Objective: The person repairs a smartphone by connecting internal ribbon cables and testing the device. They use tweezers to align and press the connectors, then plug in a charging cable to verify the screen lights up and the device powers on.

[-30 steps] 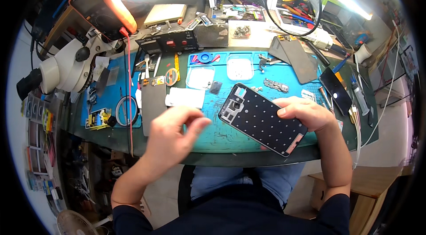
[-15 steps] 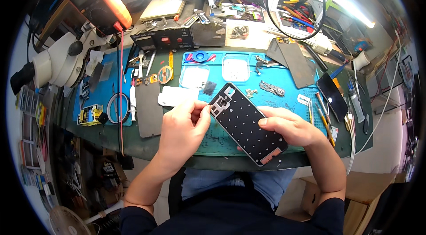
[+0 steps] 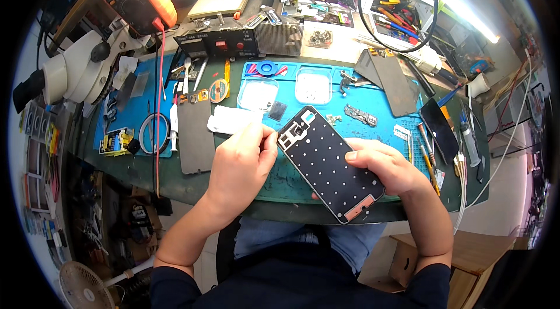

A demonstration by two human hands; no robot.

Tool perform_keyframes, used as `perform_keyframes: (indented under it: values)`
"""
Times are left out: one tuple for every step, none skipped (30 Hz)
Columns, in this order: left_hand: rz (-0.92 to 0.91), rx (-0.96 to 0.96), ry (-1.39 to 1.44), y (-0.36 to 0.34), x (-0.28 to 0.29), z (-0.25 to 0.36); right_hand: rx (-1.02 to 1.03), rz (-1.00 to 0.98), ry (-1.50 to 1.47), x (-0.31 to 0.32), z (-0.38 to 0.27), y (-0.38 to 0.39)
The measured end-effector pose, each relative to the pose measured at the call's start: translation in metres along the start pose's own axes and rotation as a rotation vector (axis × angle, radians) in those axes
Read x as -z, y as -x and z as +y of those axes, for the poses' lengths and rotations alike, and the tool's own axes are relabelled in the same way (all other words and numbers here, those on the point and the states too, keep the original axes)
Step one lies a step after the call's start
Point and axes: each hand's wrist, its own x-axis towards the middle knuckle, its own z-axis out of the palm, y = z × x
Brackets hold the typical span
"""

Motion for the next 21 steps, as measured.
perform_keyframes:
  values:
    - [0.013, -0.049, -0.063, 0.003, 0.0, -0.002, -0.018, 0.008, -0.015, 0.0, 0.001, -0.001]
    - [0.009, -0.085, -0.116, 0.004, 0.001, -0.002, -0.034, 0.01, -0.006, 0.001, 0.001, -0.001]
    - [0.002, -0.125, -0.166, 0.005, 0.002, -0.001, -0.048, 0.017, 0.003, 0.001, 0.0, 0.0]
    - [-0.004, -0.165, -0.216, 0.006, 0.003, 0.0, -0.062, 0.022, 0.012, 0.002, 0.0, 0.001]
    - [-0.005, -0.188, -0.218, 0.007, 0.005, -0.001, -0.079, 0.007, 0.015, 0.004, 0.0, 0.001]
    - [-0.005, -0.209, -0.223, 0.009, 0.007, -0.002, -0.083, 0.002, -0.007, 0.004, 0.0, 0.001]
    - [-0.004, -0.23, -0.228, 0.011, 0.01, -0.003, -0.087, -0.003, -0.03, 0.003, -0.002, 0.001]
    - [0.007, -0.233, -0.225, 0.012, 0.015, -0.004, -0.092, -0.01, -0.051, 0.0, -0.005, 0.001]
    - [0.021, -0.238, -0.219, 0.013, 0.019, -0.005, -0.094, -0.027, -0.09, -0.003, -0.008, 0.002]
    - [0.035, -0.243, -0.214, 0.014, 0.025, -0.005, -0.093, -0.018, -0.046, -0.001, -0.007, 0.003]
    - [0.039, -0.18, -0.172, 0.017, 0.032, -0.004, -0.091, -0.009, -0.001, 0.003, -0.005, 0.005]
    - [0.015, -0.134, -0.177, 0.021, 0.041, -0.005, -0.086, -0.001, 0.045, 0.004, -0.005, 0.006]
    - [-0.009, -0.084, -0.183, 0.027, 0.051, -0.006, -0.072, 0.024, -0.01, -0.002, -0.007, 0.006]
    - [-0.034, -0.034, -0.19, 0.034, 0.063, -0.006, -0.077, 0.013, 0.003, -0.002, -0.007, 0.005]
    - [-0.134, 0.069, -0.115, 0.041, 0.08, -0.001, -0.083, 0.011, 0.015, 0.001, -0.008, 0.005]
    - [-0.212, 0.126, -0.106, 0.05, 0.094, 0.001, -0.087, 0.012, 0.026, 0.003, -0.008, 0.006]
    - [-0.287, 0.184, -0.099, 0.06, 0.107, 0.003, -0.085, 0.006, 0.035, 0.004, -0.008, 0.006]
    - [-0.388, 0.238, -0.11, 0.068, 0.12, -0.001, -0.081, 0.011, 0.043, 0.007, -0.006, 0.007]
    - [-0.492, 0.29, -0.115, 0.078, 0.129, -0.008, -0.081, 0.023, 0.052, 0.01, -0.003, 0.009]
    - [-0.514, 0.372, -0.18, 0.088, 0.138, -0.009, -0.063, 0.018, 0.083, 0.012, -0.002, 0.008]
    - [-0.542, 0.444, -0.234, 0.098, 0.143, -0.013, -0.048, 0.028, 0.116, 0.014, -0.001, 0.006]
